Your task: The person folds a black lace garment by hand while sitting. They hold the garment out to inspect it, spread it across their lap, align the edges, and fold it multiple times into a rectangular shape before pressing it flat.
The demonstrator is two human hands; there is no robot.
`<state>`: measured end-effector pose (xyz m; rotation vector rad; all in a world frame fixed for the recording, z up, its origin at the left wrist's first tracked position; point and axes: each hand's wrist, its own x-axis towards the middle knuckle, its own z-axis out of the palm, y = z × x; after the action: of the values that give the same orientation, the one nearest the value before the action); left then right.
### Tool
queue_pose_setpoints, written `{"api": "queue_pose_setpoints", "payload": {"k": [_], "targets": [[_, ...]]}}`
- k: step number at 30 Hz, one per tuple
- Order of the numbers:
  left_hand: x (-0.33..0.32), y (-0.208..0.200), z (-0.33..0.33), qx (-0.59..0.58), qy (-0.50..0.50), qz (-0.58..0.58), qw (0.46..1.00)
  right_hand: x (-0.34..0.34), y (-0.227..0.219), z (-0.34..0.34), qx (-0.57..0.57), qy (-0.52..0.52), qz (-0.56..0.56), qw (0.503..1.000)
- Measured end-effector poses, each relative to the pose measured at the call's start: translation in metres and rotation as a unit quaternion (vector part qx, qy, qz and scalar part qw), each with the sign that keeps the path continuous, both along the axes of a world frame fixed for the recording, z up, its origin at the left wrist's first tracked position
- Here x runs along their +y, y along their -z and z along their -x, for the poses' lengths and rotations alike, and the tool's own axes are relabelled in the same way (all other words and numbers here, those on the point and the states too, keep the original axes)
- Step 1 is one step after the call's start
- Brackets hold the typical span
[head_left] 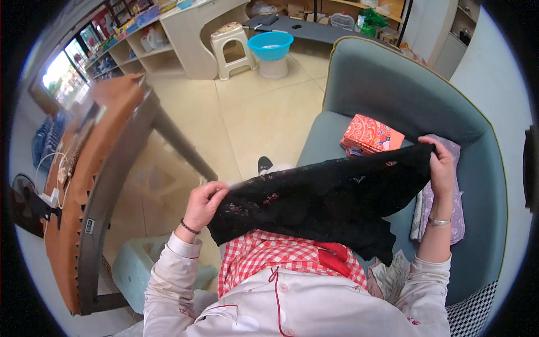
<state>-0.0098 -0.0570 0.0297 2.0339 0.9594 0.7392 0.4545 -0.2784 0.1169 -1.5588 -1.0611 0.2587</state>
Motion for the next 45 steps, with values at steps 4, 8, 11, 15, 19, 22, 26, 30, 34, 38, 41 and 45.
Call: {"api": "queue_pose_setpoints", "payload": {"k": [4, 8, 11, 15, 19, 22, 26, 30, 34, 38, 41, 45], "targets": [[-0.012, 0.022, -0.017, 0.078, 0.027, -0.201, 0.976, 0.002, 0.002, 0.024, 0.031, -0.041, 0.054, 0.997], [-0.045, 0.019, -0.065, 0.006, 0.116, -0.215, 0.970, 0.015, -0.008, 0.032, 0.043, -0.041, 0.022, 0.998], [-0.062, 0.020, -0.095, 0.035, 0.181, -0.186, 0.965, 0.020, -0.017, 0.032, 0.071, -0.045, 0.002, 0.996], [-0.057, 0.049, -0.109, 0.074, 0.152, -0.137, 0.976, 0.019, -0.027, 0.030, 0.087, -0.056, -0.028, 0.994], [-0.064, 0.038, -0.114, 0.080, 0.148, -0.194, 0.966, 0.016, -0.034, 0.033, 0.079, -0.055, -0.019, 0.995], [-0.066, 0.024, -0.130, 0.013, 0.173, -0.295, 0.940, 0.016, -0.036, 0.029, 0.084, -0.062, -0.019, 0.994], [-0.071, 0.024, -0.150, -0.029, 0.178, -0.341, 0.923, 0.018, -0.045, 0.036, 0.084, -0.076, -0.026, 0.993], [-0.065, 0.043, -0.152, 0.016, 0.151, -0.303, 0.941, 0.015, -0.048, 0.042, 0.074, -0.079, -0.024, 0.994], [-0.065, 0.044, -0.149, -0.015, 0.161, -0.283, 0.946, 0.011, -0.043, 0.035, 0.073, -0.067, -0.028, 0.995], [-0.062, 0.021, -0.143, -0.069, 0.142, -0.296, 0.942, 0.010, -0.041, 0.027, 0.101, -0.063, -0.026, 0.993], [-0.057, 0.006, -0.134, -0.088, 0.129, -0.281, 0.947, 0.010, -0.040, 0.025, 0.110, -0.069, -0.016, 0.991], [-0.039, -0.019, -0.115, -0.228, -0.025, -0.140, 0.963, 0.014, -0.043, 0.026, 0.080, -0.095, 0.002, 0.992]]}}
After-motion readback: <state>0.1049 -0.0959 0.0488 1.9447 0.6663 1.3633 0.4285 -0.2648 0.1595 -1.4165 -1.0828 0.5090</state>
